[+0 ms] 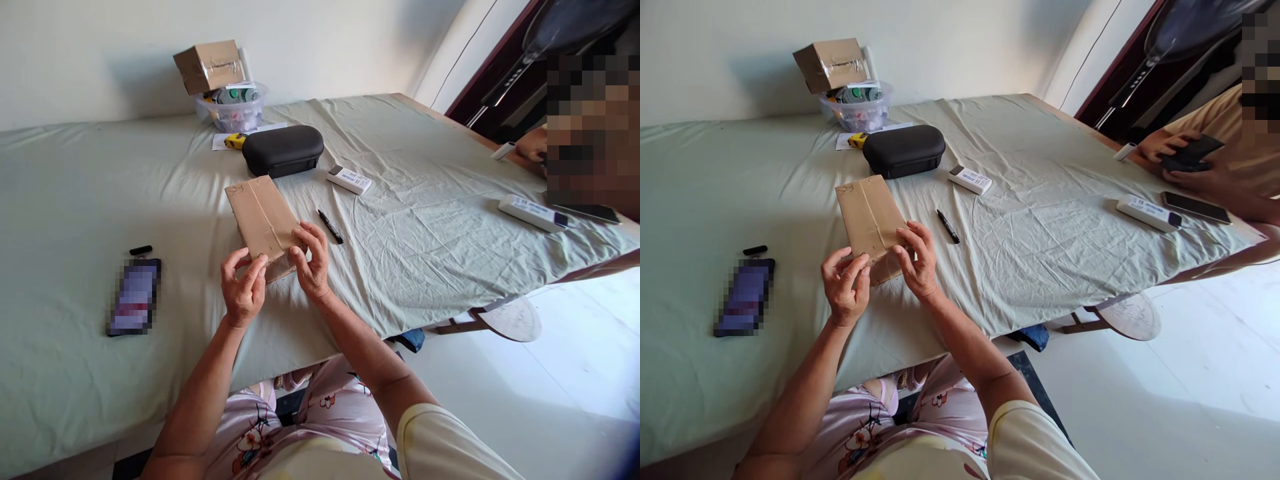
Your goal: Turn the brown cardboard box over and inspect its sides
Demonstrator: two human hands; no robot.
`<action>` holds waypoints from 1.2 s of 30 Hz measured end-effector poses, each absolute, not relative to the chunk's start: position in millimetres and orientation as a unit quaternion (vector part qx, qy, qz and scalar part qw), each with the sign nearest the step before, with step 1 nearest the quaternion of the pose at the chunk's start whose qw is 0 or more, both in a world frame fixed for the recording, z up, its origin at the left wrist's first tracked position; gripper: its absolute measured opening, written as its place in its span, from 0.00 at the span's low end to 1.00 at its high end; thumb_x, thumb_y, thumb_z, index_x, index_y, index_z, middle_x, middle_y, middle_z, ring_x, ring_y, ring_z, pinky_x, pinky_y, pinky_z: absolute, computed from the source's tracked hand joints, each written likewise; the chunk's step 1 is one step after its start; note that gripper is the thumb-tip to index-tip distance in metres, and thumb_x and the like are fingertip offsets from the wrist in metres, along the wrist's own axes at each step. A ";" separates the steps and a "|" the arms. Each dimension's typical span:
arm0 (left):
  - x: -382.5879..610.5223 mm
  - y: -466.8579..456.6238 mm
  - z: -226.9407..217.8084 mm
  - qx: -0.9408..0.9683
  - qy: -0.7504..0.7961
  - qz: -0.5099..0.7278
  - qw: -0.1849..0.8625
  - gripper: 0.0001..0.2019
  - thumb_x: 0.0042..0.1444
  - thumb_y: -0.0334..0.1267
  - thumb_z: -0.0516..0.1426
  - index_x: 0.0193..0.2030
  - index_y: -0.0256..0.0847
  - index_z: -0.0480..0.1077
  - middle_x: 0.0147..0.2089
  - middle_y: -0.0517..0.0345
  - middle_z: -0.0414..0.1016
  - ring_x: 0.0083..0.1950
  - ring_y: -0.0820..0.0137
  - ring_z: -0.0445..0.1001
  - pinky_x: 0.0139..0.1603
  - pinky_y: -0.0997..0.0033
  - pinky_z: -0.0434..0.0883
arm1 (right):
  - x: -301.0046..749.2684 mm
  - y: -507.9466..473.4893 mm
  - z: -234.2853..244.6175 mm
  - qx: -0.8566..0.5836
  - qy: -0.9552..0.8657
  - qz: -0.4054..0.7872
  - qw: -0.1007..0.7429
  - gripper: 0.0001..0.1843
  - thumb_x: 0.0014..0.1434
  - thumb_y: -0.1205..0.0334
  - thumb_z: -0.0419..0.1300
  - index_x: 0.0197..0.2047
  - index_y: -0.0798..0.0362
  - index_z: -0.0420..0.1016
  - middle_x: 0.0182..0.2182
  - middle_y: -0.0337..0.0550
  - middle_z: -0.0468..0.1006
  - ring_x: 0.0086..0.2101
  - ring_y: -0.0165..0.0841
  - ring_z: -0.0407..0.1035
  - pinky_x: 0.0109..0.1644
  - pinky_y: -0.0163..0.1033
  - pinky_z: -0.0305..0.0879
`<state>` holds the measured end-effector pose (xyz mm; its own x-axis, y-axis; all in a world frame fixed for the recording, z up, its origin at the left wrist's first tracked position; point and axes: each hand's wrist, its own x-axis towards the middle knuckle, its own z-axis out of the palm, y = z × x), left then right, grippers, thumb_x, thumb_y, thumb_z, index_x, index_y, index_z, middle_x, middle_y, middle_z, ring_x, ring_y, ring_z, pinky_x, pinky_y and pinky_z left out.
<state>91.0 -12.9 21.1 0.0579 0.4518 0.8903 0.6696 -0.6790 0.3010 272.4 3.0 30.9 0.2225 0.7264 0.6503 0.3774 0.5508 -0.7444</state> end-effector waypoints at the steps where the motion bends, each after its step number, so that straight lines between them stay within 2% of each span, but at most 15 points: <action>1: 90.8 -12.6 20.5 -0.716 -0.403 -0.562 0.090 0.11 0.70 0.37 0.58 0.53 0.41 0.80 0.58 0.44 0.71 0.54 0.65 0.78 0.50 0.67 0.82 | 273.0 4.0 30.2 -0.455 -0.605 0.144 0.637 0.25 0.72 0.38 0.56 0.61 0.44 0.78 0.61 0.52 0.75 0.63 0.46 0.71 0.67 0.59 0.73; 4: 89.7 -12.0 21.8 -0.697 -0.436 -0.565 0.074 0.12 0.72 0.40 0.55 0.51 0.40 0.80 0.57 0.43 0.72 0.53 0.66 0.78 0.51 0.65 0.81 | 273.9 7.2 27.5 -0.451 -0.603 0.185 0.631 0.29 0.73 0.37 0.54 0.65 0.46 0.75 0.60 0.54 0.78 0.58 0.44 0.75 0.57 0.51 0.79; 6: 88.0 -11.4 25.2 -0.679 -0.444 -0.580 0.078 0.12 0.72 0.40 0.55 0.50 0.40 0.78 0.57 0.43 0.73 0.54 0.65 0.78 0.55 0.61 0.78 | 273.7 9.2 25.6 -0.451 -0.606 0.215 0.619 0.30 0.72 0.36 0.54 0.65 0.46 0.75 0.60 0.53 0.79 0.55 0.42 0.76 0.52 0.47 0.80; 11: 79.6 -6.9 30.3 -0.643 -0.446 -0.620 0.053 0.11 0.72 0.39 0.53 0.52 0.40 0.76 0.57 0.43 0.74 0.59 0.62 0.76 0.64 0.56 0.73 | 273.1 13.8 19.8 -0.426 -0.634 0.258 0.592 0.32 0.69 0.35 0.60 0.68 0.43 0.73 0.54 0.49 0.81 0.46 0.36 0.77 0.47 0.43 0.79; 15: 69.4 -0.1 26.0 -0.608 -0.479 -0.632 0.011 0.13 0.73 0.42 0.52 0.53 0.39 0.74 0.58 0.42 0.73 0.61 0.60 0.74 0.64 0.57 0.73 | 272.5 15.2 15.6 -0.390 -0.667 0.279 0.569 0.35 0.68 0.38 0.64 0.73 0.41 0.68 0.54 0.48 0.79 0.42 0.33 0.77 0.43 0.40 0.79; 18: 62.6 3.7 23.5 -0.574 -0.484 -0.660 -0.015 0.15 0.73 0.44 0.52 0.56 0.39 0.73 0.56 0.44 0.72 0.59 0.62 0.75 0.61 0.60 0.74 | 269.9 12.9 14.3 -0.365 -0.699 0.301 0.536 0.33 0.68 0.40 0.64 0.72 0.41 0.69 0.56 0.48 0.77 0.42 0.31 0.79 0.42 0.37 0.80; 20: 59.9 4.0 23.5 -0.575 -0.490 -0.655 -0.027 0.21 0.73 0.50 0.53 0.63 0.39 0.70 0.60 0.42 0.70 0.62 0.59 0.73 0.65 0.57 0.73 | 267.0 10.3 13.8 -0.338 -0.723 0.312 0.514 0.30 0.70 0.43 0.63 0.71 0.42 0.70 0.57 0.50 0.76 0.43 0.31 0.80 0.42 0.36 0.81; 23: 60.5 2.1 24.5 -0.618 -0.520 -0.590 -0.013 0.42 0.65 0.65 0.58 0.75 0.38 0.58 0.71 0.33 0.62 0.74 0.47 0.63 0.76 0.43 0.61 | 262.6 6.9 12.7 -0.306 -0.753 0.319 0.486 0.29 0.72 0.46 0.61 0.72 0.43 0.69 0.59 0.51 0.75 0.46 0.31 0.80 0.43 0.36 0.82; 26: 66.5 0.3 24.1 -0.634 -0.559 -0.534 0.005 0.60 0.54 0.72 0.63 0.80 0.33 0.48 0.77 0.22 0.50 0.81 0.36 0.51 0.79 0.34 0.54 | 259.9 5.9 11.1 -0.304 -0.767 0.311 0.472 0.28 0.73 0.48 0.60 0.73 0.43 0.68 0.59 0.51 0.75 0.46 0.31 0.79 0.43 0.36 0.82; 28: 71.5 0.0 22.7 -0.625 -0.579 -0.523 0.010 0.63 0.51 0.71 0.66 0.80 0.30 0.47 0.78 0.17 0.46 0.82 0.33 0.47 0.79 0.31 0.52 | 258.8 6.2 10.1 -0.304 -0.773 0.305 0.467 0.28 0.73 0.50 0.60 0.73 0.43 0.68 0.59 0.51 0.76 0.46 0.32 0.79 0.42 0.36 0.82; 30: 75.1 0.1 20.9 -0.615 -0.588 -0.525 0.013 0.60 0.53 0.67 0.67 0.80 0.30 0.47 0.79 0.17 0.45 0.83 0.33 0.46 0.80 0.31 0.52 | 257.8 6.8 9.2 -0.301 -0.777 0.305 0.462 0.28 0.73 0.51 0.59 0.73 0.43 0.67 0.59 0.51 0.76 0.46 0.32 0.79 0.42 0.36 0.82; 34: 75.9 0.4 18.5 -0.617 -0.575 -0.536 0.022 0.55 0.56 0.60 0.67 0.79 0.33 0.48 0.79 0.20 0.47 0.83 0.36 0.47 0.80 0.33 0.52 | 256.6 7.6 7.6 -0.307 -0.763 0.297 0.486 0.25 0.74 0.49 0.57 0.70 0.44 0.70 0.56 0.50 0.78 0.43 0.31 0.79 0.41 0.36 0.80; 36: 75.4 -0.3 17.9 -0.633 -0.558 -0.536 0.033 0.54 0.56 0.60 0.67 0.79 0.32 0.50 0.78 0.19 0.49 0.82 0.35 0.50 0.79 0.33 0.54 | 257.7 7.7 7.0 -0.324 -0.735 0.292 0.519 0.30 0.73 0.46 0.60 0.73 0.44 0.67 0.53 0.48 0.79 0.41 0.30 0.77 0.41 0.36 0.79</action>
<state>75.4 -0.3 17.9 -0.1970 0.6702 0.7156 0.7416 -0.3756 0.5559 257.7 7.7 7.0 -0.2501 0.7800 0.5736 0.1736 0.6189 -0.7660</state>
